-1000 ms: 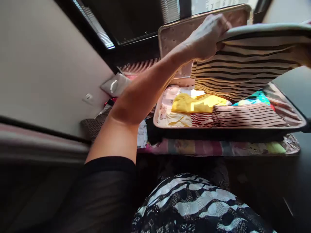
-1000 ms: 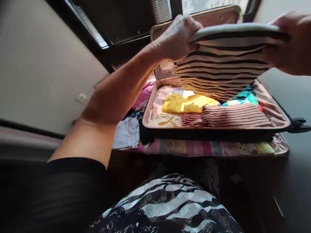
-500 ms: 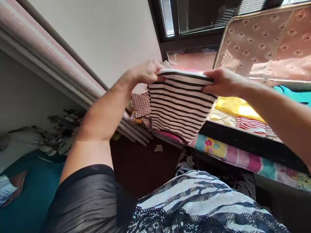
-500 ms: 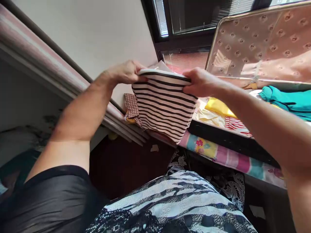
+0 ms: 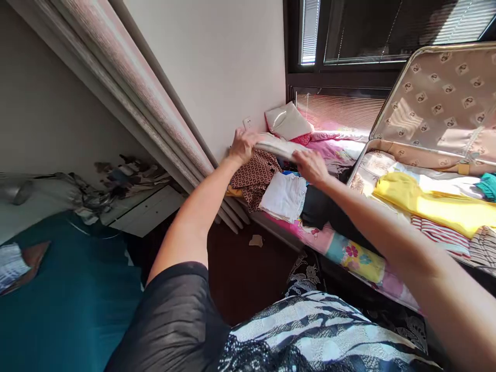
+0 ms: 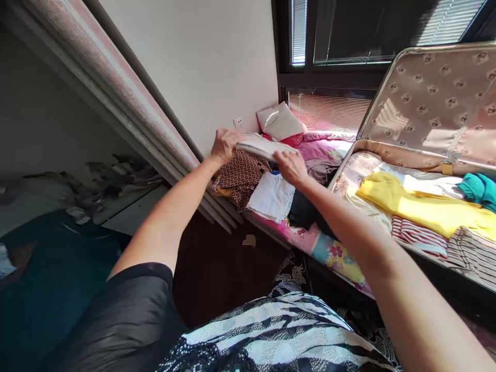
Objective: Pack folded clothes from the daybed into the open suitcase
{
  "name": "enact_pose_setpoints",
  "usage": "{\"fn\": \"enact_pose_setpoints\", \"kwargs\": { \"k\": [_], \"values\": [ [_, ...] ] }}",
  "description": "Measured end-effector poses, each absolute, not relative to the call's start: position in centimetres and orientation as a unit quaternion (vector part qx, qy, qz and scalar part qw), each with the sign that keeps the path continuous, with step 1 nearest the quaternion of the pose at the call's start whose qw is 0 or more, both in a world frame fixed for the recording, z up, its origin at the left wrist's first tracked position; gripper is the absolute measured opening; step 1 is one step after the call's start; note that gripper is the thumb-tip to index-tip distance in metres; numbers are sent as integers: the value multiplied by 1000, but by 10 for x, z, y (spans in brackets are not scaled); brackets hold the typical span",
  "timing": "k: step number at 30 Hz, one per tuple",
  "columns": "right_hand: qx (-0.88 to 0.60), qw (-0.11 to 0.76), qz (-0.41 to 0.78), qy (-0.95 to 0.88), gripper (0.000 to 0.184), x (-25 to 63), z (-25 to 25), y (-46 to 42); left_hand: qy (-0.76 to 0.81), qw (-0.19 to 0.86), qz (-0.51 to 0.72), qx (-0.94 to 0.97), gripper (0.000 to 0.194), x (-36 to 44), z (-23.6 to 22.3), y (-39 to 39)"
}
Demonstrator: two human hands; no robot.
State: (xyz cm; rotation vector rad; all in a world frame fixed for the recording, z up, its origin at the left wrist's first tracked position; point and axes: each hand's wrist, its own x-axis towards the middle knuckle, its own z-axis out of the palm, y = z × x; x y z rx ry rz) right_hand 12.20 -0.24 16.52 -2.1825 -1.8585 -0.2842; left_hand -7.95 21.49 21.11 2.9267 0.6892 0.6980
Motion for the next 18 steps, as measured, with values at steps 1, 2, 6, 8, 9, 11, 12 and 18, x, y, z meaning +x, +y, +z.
{"fn": "enact_pose_setpoints", "kwargs": {
  "k": [1, 2, 6, 8, 9, 11, 12, 18],
  "values": [
    [-754, 87, -53, -649, 48, 112, 148, -4, 244, 39, 186, 951, 34, -89, 187, 208],
    [-750, 51, -9, -660, 51, 103, 130, -8, 269, 56, 137, 952, 36, -99, 164, 199],
    [-726, 17, 96, -680, 61, 83, 71, -46, 365, 96, 66, 924, 53, -126, 89, 160],
    [-728, 41, 124, -673, 60, 85, 55, -79, 369, 103, 69, 921, 55, -128, 70, 148],
    [-730, 56, 137, -667, 59, 88, 52, -98, 370, 107, 73, 920, 53, -126, 64, 145],
    [-734, 88, 161, -654, 58, 96, 51, -141, 368, 118, 94, 918, 48, -116, 55, 140],
    [-736, 103, 171, -647, 57, 100, 55, -165, 363, 125, 111, 917, 44, -108, 52, 136],
    [-790, 231, 106, -557, 44, 135, 97, -305, 211, 206, 220, 930, 36, -32, 52, 85]
  ]
}}
